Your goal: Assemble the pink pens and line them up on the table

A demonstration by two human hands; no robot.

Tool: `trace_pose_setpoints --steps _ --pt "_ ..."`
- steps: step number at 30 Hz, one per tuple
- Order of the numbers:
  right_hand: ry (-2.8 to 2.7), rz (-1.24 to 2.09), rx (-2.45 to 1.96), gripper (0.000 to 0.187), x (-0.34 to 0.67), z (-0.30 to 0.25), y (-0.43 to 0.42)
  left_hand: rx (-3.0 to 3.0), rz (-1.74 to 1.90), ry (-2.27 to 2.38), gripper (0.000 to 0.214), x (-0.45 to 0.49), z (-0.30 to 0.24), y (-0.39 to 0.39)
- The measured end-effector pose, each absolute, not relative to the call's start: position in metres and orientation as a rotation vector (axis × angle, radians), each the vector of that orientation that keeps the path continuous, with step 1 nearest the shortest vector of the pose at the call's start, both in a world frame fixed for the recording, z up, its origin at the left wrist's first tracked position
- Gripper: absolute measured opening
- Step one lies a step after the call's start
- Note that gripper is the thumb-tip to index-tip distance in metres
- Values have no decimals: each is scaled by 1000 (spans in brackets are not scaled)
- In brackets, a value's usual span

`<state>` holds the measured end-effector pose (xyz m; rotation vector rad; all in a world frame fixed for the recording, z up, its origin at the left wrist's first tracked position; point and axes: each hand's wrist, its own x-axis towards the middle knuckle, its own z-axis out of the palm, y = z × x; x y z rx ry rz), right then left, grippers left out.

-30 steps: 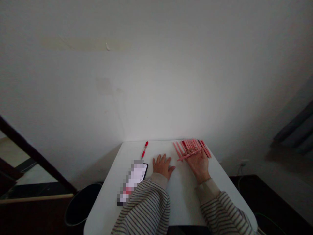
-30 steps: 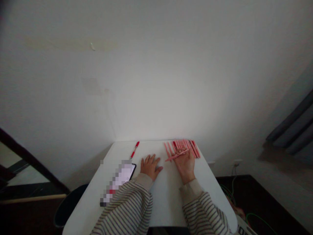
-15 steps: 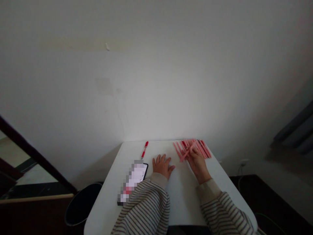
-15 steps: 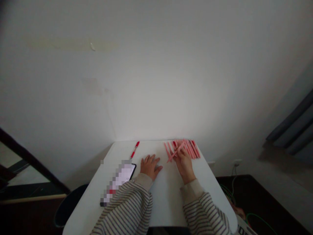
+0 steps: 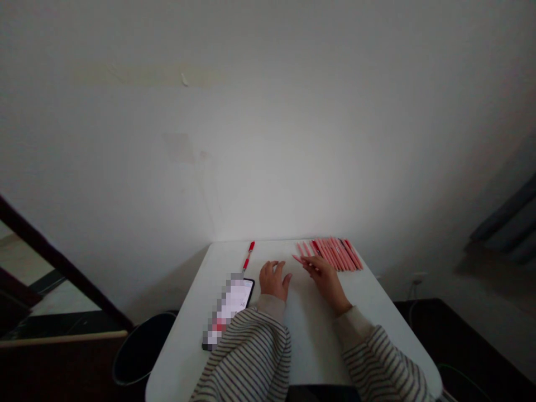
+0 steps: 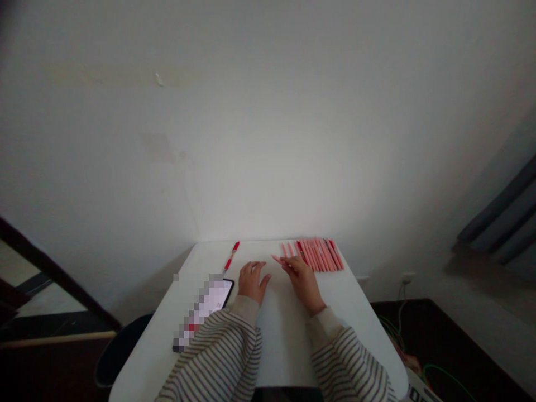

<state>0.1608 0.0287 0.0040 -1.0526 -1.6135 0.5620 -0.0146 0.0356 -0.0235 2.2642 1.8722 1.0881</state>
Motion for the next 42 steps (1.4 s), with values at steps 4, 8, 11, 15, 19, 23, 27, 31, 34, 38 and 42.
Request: trace_pose_setpoints --steps 4,8,11,15,19,23,27,31,34,38,42 --pt "-1783 414 -1134 27 159 3 25 2247 1394 1867 37 -16 -25 38" --pt "-1890 359 -1156 26 160 2 23 2288 1483 1800 32 -22 -27 40" --pt "-1961 333 -1141 25 159 2 23 2295 1485 1775 28 -24 -27 41" --pt "-2009 302 -1111 24 158 4 21 2291 1486 1769 21 -22 -27 41" --pt "-2035 283 -1096 24 157 8 18 2276 1480 1768 20 -21 -28 40" --pt "-2043 259 -1119 23 156 8 18 2245 1453 1794 21 -21 -25 39" --pt "-2014 221 -1145 23 160 5 20 2198 1531 1880 21 -22 -19 37" --pt "-1983 194 -1145 23 165 3 23 2107 1642 2003 22 -27 -14 38" --pt "-1954 157 -1139 24 169 3 24 2053 1638 2060 24 -33 -14 40" --pt "-1946 129 -1134 24 170 2 25 2040 1607 2076 27 -38 -16 43" --pt "-1932 133 -1154 25 169 1 25 2094 1592 2052 24 -35 -18 43"
